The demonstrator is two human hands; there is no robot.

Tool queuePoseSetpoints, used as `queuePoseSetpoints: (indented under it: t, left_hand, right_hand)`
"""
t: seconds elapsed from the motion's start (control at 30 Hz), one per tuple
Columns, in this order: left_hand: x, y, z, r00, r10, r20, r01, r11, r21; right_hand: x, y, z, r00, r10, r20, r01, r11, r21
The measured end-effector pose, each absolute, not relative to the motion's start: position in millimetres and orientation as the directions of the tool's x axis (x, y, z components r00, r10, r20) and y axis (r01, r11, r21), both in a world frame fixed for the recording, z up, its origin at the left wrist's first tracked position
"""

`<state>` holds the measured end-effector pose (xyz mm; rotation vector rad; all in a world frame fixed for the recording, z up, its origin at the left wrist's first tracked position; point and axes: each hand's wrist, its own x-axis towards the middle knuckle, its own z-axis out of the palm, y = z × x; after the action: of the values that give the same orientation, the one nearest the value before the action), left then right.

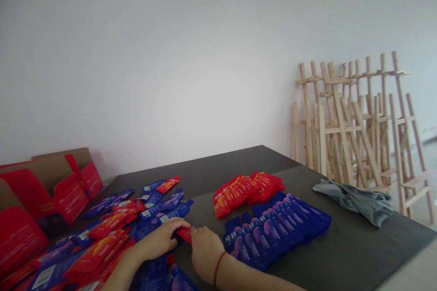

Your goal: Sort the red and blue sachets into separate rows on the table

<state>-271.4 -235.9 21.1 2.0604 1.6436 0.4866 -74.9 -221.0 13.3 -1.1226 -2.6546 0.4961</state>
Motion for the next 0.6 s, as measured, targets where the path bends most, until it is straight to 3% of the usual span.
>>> queuePoseSetpoints:
  t: [0.23, 0.37, 0.47, 0.6]
  left_hand:
    - [-271.2, -225.2, 20.7, 0.136, 0.991, 0.013, 0.678, -0.103, 0.728]
    - [-268.9, -223.3, 22.1, 0.075, 0.996, 0.044, 0.651, -0.082, 0.755]
    - [-264.8, -223.4, 22.2, 0.055, 0.996, 0.068, 0.678, -0.087, 0.730]
    - [-258.4, -223.9, 22.1, 0.029, 0.994, 0.104, 0.750, -0.090, 0.655]
  right_hand:
    - [-60.7, -191.1, 9.7, -0.733, 0.680, 0.017, 0.442, 0.496, -0.747]
    - [-58.7, -188.6, 1.8, -0.776, 0.615, -0.142, 0.322, 0.192, -0.927]
    - [-56.4, -191.4, -3.2, -0.804, 0.550, -0.226, 0.203, -0.102, -0.974]
    - [-50.5, -197.8, -5.7, -0.778, 0.606, -0.164, 0.160, -0.062, -0.985]
